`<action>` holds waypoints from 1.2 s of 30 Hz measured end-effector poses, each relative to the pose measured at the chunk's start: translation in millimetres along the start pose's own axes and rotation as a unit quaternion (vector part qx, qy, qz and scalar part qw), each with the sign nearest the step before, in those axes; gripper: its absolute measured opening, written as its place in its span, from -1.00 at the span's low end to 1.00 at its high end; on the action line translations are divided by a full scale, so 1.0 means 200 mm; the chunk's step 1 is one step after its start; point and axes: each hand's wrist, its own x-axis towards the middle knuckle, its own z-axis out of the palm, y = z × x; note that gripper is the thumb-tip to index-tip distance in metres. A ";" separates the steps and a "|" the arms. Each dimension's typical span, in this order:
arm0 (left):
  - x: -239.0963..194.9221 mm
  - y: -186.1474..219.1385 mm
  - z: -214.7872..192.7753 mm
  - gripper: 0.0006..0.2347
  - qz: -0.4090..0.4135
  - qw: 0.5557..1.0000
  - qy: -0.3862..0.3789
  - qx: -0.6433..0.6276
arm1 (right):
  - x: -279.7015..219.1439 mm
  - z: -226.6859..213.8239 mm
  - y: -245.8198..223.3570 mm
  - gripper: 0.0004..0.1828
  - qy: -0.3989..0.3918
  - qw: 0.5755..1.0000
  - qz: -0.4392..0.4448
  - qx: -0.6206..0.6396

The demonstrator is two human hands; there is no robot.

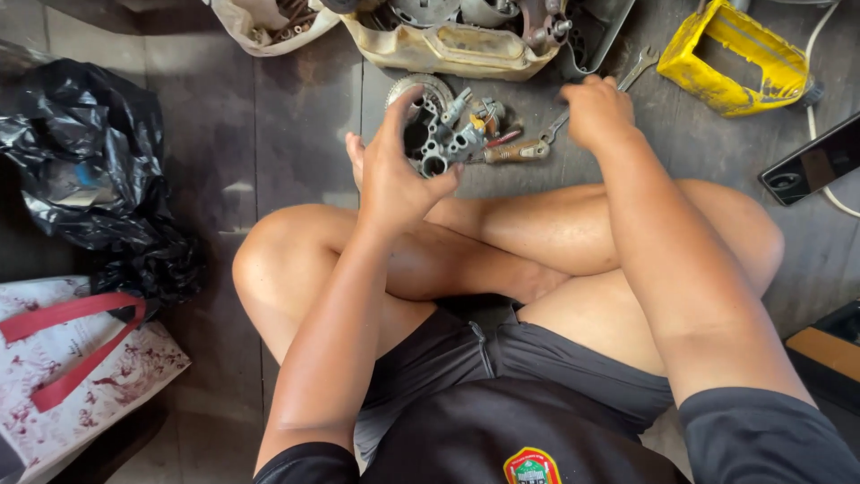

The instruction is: The person is cleaning the fittings and internal components of a motorcycle carburetor using a screwdriver and a thin cleaning tool while sitting on the floor.

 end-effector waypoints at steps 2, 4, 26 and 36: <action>0.01 0.00 0.00 -0.25 -0.022 1.000 0.004 -0.020 | 0.00 0.03 -0.01 -0.37 -0.012 1.000 0.003 0.005; 0.03 0.00 0.00 -0.34 -0.153 0.984 0.040 -0.081 | 0.01 0.05 0.00 -0.42 0.027 0.999 0.021 -0.004; 0.00 0.02 -0.18 -0.13 -0.040 0.983 0.125 -0.128 | -0.12 -0.04 -0.91 -0.72 -0.021 0.969 -0.192 0.152; -0.06 -0.01 -0.23 -0.31 0.027 0.940 0.072 -0.332 | -0.71 -0.42 -0.56 -0.74 -0.021 0.672 0.035 0.739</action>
